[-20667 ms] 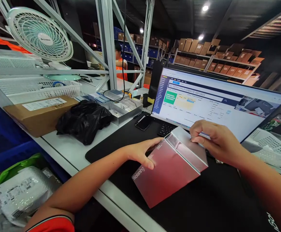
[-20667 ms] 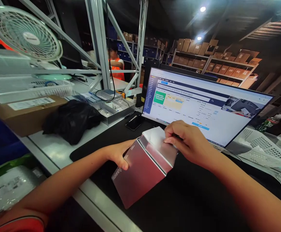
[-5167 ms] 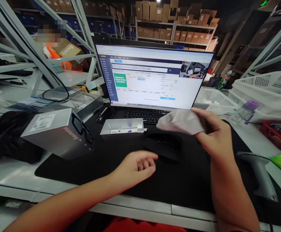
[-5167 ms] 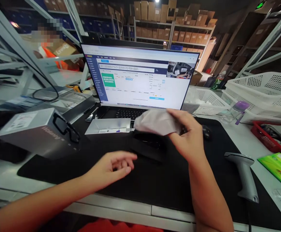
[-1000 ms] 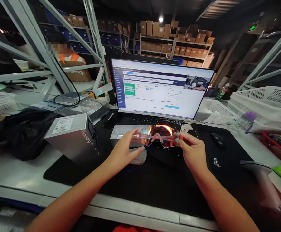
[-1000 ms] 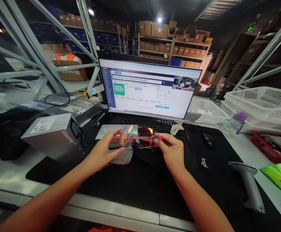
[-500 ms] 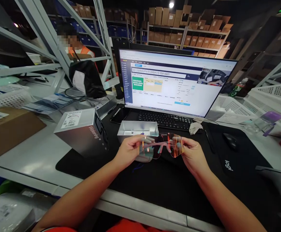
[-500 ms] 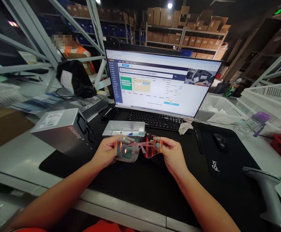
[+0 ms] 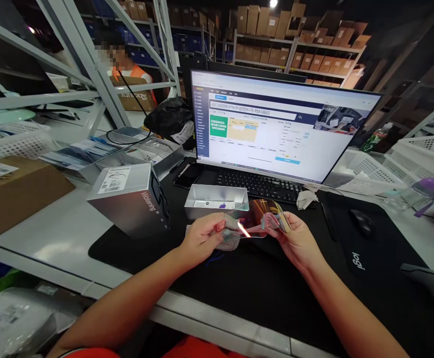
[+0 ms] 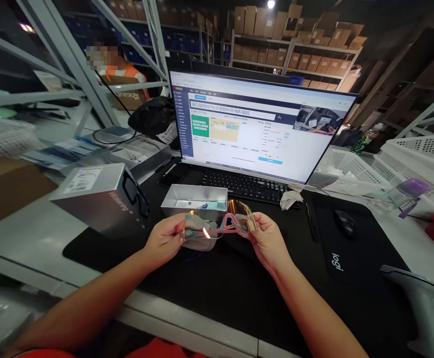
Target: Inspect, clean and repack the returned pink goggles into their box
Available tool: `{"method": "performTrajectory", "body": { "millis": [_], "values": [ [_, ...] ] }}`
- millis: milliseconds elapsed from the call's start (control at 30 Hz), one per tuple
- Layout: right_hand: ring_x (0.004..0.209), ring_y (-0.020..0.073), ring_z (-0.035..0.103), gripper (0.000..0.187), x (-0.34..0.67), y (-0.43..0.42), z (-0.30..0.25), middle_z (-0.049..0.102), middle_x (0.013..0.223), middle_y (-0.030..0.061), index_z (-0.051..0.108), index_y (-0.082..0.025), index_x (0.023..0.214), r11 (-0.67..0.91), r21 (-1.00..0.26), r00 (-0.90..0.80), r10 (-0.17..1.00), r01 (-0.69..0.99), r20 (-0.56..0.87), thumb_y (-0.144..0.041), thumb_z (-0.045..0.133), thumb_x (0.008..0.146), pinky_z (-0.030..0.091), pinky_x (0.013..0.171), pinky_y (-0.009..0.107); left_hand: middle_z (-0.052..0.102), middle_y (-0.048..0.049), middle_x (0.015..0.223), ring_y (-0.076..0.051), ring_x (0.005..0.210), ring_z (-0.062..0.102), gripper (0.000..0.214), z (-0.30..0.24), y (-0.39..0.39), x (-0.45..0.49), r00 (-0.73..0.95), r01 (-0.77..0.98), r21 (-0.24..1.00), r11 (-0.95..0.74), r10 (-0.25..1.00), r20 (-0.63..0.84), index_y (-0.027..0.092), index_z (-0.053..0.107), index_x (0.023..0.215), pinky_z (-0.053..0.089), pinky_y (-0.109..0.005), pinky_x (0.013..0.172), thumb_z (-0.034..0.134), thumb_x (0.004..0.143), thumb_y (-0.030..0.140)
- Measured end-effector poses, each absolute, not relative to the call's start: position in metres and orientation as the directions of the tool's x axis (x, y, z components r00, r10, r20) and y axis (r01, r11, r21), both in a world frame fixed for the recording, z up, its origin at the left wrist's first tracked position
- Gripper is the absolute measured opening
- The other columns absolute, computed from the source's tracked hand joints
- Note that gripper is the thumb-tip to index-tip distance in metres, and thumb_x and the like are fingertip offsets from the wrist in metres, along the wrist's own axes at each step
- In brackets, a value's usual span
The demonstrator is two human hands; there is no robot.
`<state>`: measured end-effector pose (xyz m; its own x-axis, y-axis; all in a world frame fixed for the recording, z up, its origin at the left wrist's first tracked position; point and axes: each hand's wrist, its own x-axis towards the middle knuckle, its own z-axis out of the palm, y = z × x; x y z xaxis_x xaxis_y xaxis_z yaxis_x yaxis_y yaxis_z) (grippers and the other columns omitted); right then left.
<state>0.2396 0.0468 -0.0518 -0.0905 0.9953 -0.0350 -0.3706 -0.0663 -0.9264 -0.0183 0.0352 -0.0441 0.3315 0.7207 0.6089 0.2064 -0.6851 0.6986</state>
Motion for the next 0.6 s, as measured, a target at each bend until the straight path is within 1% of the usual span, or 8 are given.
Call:
{"method": "performTrajectory", "body": {
  "millis": [67, 133, 200, 267, 367, 467, 533, 600],
  "values": [
    [0.079, 0.0182, 0.073, 0.040, 0.241, 0.047, -0.051, 0.076, 0.085, 0.0024, 0.065, -0.021, 0.080, -0.073, -0.939, -0.138, 0.990, -0.337, -0.027, -0.047, 0.091, 0.064, 0.064, 0.077, 0.035, 0.074, -0.0099, 0.091, -0.019, 0.085, 0.068, 0.047, -0.040, 0.034, -0.020, 0.373, 0.253, 0.647, -0.719, 0.690, 0.620, 0.016, 0.072, 0.094, 0.053, -0.029, 0.078, 0.042, 0.104, 0.052],
    [0.078, 0.0182, 0.073, 0.040, 0.244, 0.049, -0.051, 0.075, 0.083, 0.0021, 0.064, -0.021, 0.079, -0.054, -0.951, -0.147, 0.989, -0.305, -0.009, -0.048, 0.090, 0.066, 0.064, 0.075, 0.034, 0.074, -0.0096, 0.092, -0.019, 0.086, 0.068, 0.045, -0.037, 0.033, -0.020, 0.426, 0.290, 0.596, -0.749, 0.658, 0.621, 0.017, 0.071, 0.096, 0.053, -0.031, 0.080, 0.038, 0.105, 0.047],
    [0.074, 0.0165, 0.071, 0.037, 0.248, 0.051, -0.051, 0.073, 0.080, 0.0008, 0.063, -0.021, 0.079, -0.019, -0.958, -0.136, 0.990, -0.287, 0.021, -0.046, 0.088, 0.069, 0.062, 0.070, 0.031, 0.072, -0.0083, 0.088, -0.019, 0.084, 0.066, 0.044, -0.035, 0.033, -0.020, 0.473, 0.307, 0.527, -0.792, 0.608, 0.638, 0.018, 0.069, 0.095, 0.052, -0.031, 0.080, 0.035, 0.107, 0.042],
    [0.067, 0.0147, 0.068, 0.033, 0.254, 0.054, -0.050, 0.071, 0.077, -0.0005, 0.063, -0.021, 0.079, 0.024, -0.965, -0.128, 0.990, -0.260, 0.059, -0.045, 0.086, 0.073, 0.060, 0.066, 0.029, 0.068, -0.0067, 0.081, -0.018, 0.079, 0.063, 0.043, -0.035, 0.034, -0.019, 0.489, 0.308, 0.459, -0.833, 0.553, 0.675, 0.018, 0.065, 0.090, 0.051, -0.030, 0.076, 0.032, 0.107, 0.038],
    [0.064, 0.0141, 0.067, 0.030, 0.264, 0.057, -0.046, 0.071, 0.077, -0.0008, 0.064, -0.022, 0.084, 0.096, -0.981, -0.115, 0.986, -0.169, 0.117, -0.044, 0.083, 0.077, 0.059, 0.065, 0.030, 0.062, -0.0039, 0.076, -0.017, 0.073, 0.056, 0.037, -0.037, 0.035, -0.018, 0.507, 0.289, 0.409, -0.865, 0.501, 0.701, 0.019, 0.059, 0.086, 0.048, -0.028, 0.072, 0.032, 0.107, 0.034],
    [0.064, 0.0150, 0.067, 0.029, 0.274, 0.059, -0.039, 0.073, 0.077, 0.0004, 0.066, -0.022, 0.090, 0.143, -0.985, -0.126, 0.980, -0.094, 0.154, -0.042, 0.083, 0.078, 0.059, 0.068, 0.030, 0.061, -0.0028, 0.077, -0.017, 0.073, 0.055, 0.035, -0.039, 0.033, -0.019, 0.531, 0.297, 0.425, -0.855, 0.518, 0.670, 0.020, 0.057, 0.087, 0.046, -0.027, 0.072, 0.033, 0.107, 0.035],
    [0.065, 0.0155, 0.068, 0.028, 0.280, 0.058, -0.034, 0.074, 0.077, 0.0016, 0.068, -0.022, 0.093, 0.161, -0.985, -0.126, 0.978, -0.061, 0.168, -0.040, 0.083, 0.077, 0.059, 0.068, 0.029, 0.061, -0.0024, 0.077, -0.016, 0.073, 0.056, 0.036, -0.038, 0.032, -0.019, 0.549, 0.329, 0.472, -0.818, 0.572, 0.609, 0.020, 0.058, 0.088, 0.046, -0.027, 0.073, 0.033, 0.107, 0.036],
    [0.065, 0.0154, 0.068, 0.025, 0.285, 0.057, -0.028, 0.074, 0.075, 0.0019, 0.070, -0.021, 0.091, 0.184, -0.983, -0.112, 0.977, -0.011, 0.184, -0.037, 0.084, 0.076, 0.058, 0.067, 0.028, 0.060, -0.0017, 0.076, -0.016, 0.072, 0.057, 0.037, -0.036, 0.030, -0.018, 0.558, 0.356, 0.532, -0.769, 0.631, 0.539, 0.020, 0.059, 0.087, 0.046, -0.026, 0.073, 0.033, 0.107, 0.037]
  ]
}}
